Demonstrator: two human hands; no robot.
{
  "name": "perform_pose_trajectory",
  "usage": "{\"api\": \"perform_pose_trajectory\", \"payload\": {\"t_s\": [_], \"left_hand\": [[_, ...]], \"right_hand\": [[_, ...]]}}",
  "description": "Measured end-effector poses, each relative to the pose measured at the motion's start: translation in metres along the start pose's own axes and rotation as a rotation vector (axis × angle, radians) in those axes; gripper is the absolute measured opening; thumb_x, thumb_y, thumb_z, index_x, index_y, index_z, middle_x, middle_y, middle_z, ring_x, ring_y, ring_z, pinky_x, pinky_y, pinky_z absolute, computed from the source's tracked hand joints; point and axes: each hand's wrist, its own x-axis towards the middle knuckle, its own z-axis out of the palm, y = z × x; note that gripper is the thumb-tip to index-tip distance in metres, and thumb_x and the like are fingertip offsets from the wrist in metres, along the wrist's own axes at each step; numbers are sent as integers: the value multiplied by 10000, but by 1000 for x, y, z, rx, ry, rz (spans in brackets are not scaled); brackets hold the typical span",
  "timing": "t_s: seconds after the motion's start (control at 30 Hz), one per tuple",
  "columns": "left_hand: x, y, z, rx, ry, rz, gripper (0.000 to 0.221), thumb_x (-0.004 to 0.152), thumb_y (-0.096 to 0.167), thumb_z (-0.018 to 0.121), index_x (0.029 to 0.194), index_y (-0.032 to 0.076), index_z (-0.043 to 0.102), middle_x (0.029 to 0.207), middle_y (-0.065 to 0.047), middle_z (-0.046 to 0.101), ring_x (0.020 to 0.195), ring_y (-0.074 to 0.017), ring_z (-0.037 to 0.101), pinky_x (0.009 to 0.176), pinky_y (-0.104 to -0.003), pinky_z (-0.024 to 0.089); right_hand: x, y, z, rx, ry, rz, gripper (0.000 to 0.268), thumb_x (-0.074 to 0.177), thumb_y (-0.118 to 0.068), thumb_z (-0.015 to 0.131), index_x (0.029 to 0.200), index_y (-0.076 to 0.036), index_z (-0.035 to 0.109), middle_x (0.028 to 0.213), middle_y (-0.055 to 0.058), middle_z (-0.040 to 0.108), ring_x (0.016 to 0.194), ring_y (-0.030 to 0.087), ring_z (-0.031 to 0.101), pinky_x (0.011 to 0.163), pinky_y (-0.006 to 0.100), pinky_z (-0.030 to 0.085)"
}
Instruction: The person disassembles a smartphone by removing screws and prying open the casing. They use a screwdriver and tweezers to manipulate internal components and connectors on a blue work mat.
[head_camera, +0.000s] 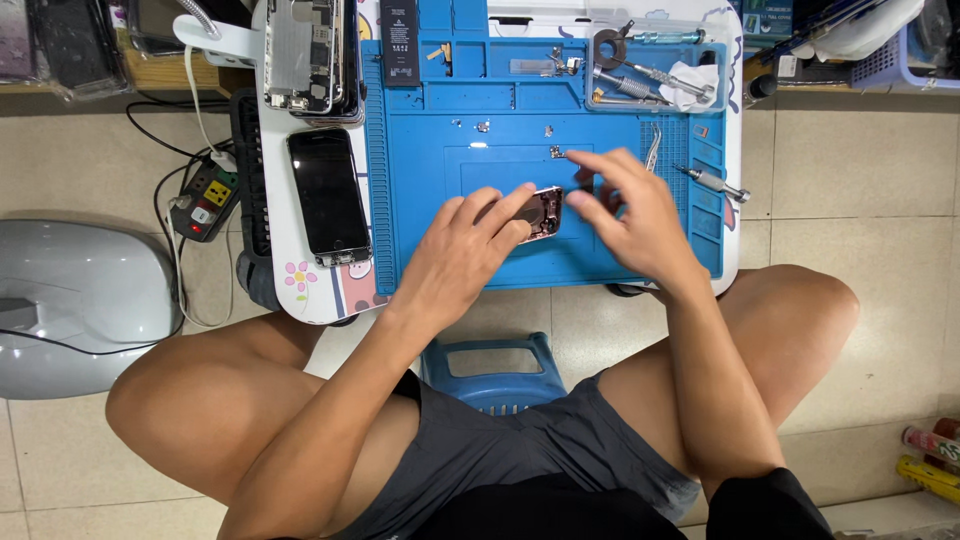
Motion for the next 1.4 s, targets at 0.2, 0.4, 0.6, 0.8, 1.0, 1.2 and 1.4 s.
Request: {"api": "perform_pose_trajectory", "payload": {"t_s": [0.2, 0.4, 0.6, 0.8, 1.0, 1.2, 1.4], "left_hand": [[-2, -10, -2, 109, 141, 22, 221, 1044, 221, 724, 1169, 233, 542, 1560, 49, 556, 1372, -207, 551, 1161, -385, 436], [-5, -15, -26, -560, 455, -563, 701, 947, 89, 867, 1462, 140, 395, 1688, -139, 317, 1476, -391, 461, 1198, -538, 448], [-27, -3, 44, -1073, 296, -717, 458, 936, 267, 843, 1301, 34, 692, 1171, -125, 745, 1042, -316, 767, 844, -349, 669], [-27, -8, 40, -1039, 286, -724, 135, 963, 132, 784, 1076, 58, 787, 940, -90, 786, 863, -271, 800, 687, -318, 682], [2, -20, 30, -862, 252, -543, 21, 925, -8, 758, 909, -6, 773, 763, -141, 755, 727, -306, 773, 599, -343, 653], [1, -24, 68, -701, 134, -547, 184, 946, 171, 762, 1124, 140, 795, 1040, -47, 833, 765, -262, 760, 613, -365, 562], [3, -31, 91, -657, 88, -464, 139, 945, 117, 775, 1077, 82, 743, 788, -90, 679, 733, -264, 611, 587, -402, 439]], "right_hand": [[3, 8, 29, 401, -75, 71, 94, 999, -45, 698, 1081, -37, 742, 782, 119, 768, 592, 203, 717, 550, 299, 541], [5, 13, 59, 825, 69, 229, 137, 1024, -106, 690, 1114, -4, 675, 850, 162, 764, 555, 180, 730, 489, 223, 497], [14, -15, 90, 919, 30, 227, 99, 1022, -82, 684, 1069, -19, 624, 821, 130, 752, 532, 166, 712, 465, 204, 454], [9, -10, 85, 442, 89, 57, 166, 975, -100, 809, 1115, -24, 762, 821, 129, 754, 592, 169, 659, 493, 267, 488], [-11, 39, -13, -532, 181, -130, 227, 1096, -13, 715, 1267, -130, 808, 1079, 67, 740, 958, 296, 706, 779, 370, 566], [-33, 70, -38, -772, -128, 200, 466, 1084, -112, 559, 1493, -277, 708, 1142, 37, 652, 956, 276, 664, 479, 416, 505], [-36, 110, -30, -1098, 31, -139, 257, 1047, -220, 751, 1247, -368, 817, 1083, -124, 731, 969, 146, 671, 496, 308, 500]]}}
